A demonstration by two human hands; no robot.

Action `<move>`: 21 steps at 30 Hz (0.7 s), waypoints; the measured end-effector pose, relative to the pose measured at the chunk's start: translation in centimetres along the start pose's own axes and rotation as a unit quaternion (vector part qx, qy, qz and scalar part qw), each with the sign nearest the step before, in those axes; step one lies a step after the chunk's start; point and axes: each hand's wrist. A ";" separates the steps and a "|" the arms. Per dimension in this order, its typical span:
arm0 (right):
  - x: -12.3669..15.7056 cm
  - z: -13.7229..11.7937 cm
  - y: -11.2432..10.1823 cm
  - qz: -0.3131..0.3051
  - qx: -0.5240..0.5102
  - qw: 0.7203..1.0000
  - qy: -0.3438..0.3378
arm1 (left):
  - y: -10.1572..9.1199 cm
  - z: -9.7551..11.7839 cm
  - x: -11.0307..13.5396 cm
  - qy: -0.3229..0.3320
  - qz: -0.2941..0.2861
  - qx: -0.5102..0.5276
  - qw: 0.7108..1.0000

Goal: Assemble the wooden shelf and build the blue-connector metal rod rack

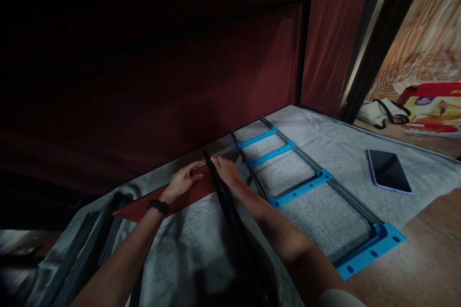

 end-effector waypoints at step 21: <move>0.9 -0.5 0.1 0.025 -0.131 0.991 0.030 | -0.1 -0.1 -0.4 -0.003 -0.026 0.114 0.993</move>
Point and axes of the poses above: each hand's wrist, its own x-axis away from the middle knuckle, its own y-axis out of the palm, z = x × y, and after that the axes turned 5 degrees about -y, right-handed
